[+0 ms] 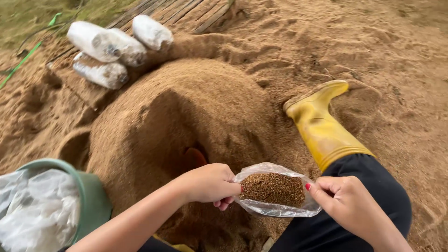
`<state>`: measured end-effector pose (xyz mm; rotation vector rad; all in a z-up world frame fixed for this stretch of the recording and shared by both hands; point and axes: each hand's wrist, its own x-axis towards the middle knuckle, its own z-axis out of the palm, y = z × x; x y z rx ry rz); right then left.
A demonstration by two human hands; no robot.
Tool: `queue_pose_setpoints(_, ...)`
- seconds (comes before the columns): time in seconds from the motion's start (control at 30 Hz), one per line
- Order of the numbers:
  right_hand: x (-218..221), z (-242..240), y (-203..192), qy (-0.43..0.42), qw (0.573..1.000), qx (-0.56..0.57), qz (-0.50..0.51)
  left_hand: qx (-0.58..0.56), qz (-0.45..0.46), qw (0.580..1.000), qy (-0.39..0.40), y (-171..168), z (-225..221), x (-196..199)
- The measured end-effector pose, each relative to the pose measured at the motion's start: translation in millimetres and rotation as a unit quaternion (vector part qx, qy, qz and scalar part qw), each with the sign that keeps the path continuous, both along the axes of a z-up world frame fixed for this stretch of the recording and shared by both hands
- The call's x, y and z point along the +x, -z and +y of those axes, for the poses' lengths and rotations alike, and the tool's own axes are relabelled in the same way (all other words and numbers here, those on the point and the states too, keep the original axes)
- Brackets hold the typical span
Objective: Scooping seeds from a pile into small plastic bags using a spoon
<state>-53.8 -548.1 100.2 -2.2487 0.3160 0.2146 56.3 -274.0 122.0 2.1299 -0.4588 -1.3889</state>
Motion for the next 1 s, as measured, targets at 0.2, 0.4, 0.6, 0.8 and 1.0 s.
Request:
queue_pose_setpoints(0.2,2.1,-9.0,8.5,0.040,0.998,-0.027,0.033,0.097,0.012,0.989,0.107,28.7,-42.1,15.6)
queue_pose_setpoints(0.4,12.0,-15.0,116.2,-0.005,0.970,-0.210,0.126,0.160,-0.040,0.983,0.077,158.2,-61.3,-5.3)
queue_pose_setpoints(0.6,-3.0,-12.8,50.1,0.042,0.993,-0.098,0.047,0.165,-0.062,0.971,0.162,68.0,-55.0,4.6)
queue_pose_setpoints(0.8,18.3,-25.1,110.0,-0.034,0.960,-0.257,0.108,0.162,-0.194,0.965,0.073,138.3,-66.0,-0.5)
queue_pose_setpoints(1.0,-6.0,-37.2,33.6,0.012,0.998,-0.041,0.049,0.100,-0.231,0.960,0.126,40.7,-54.7,6.0)
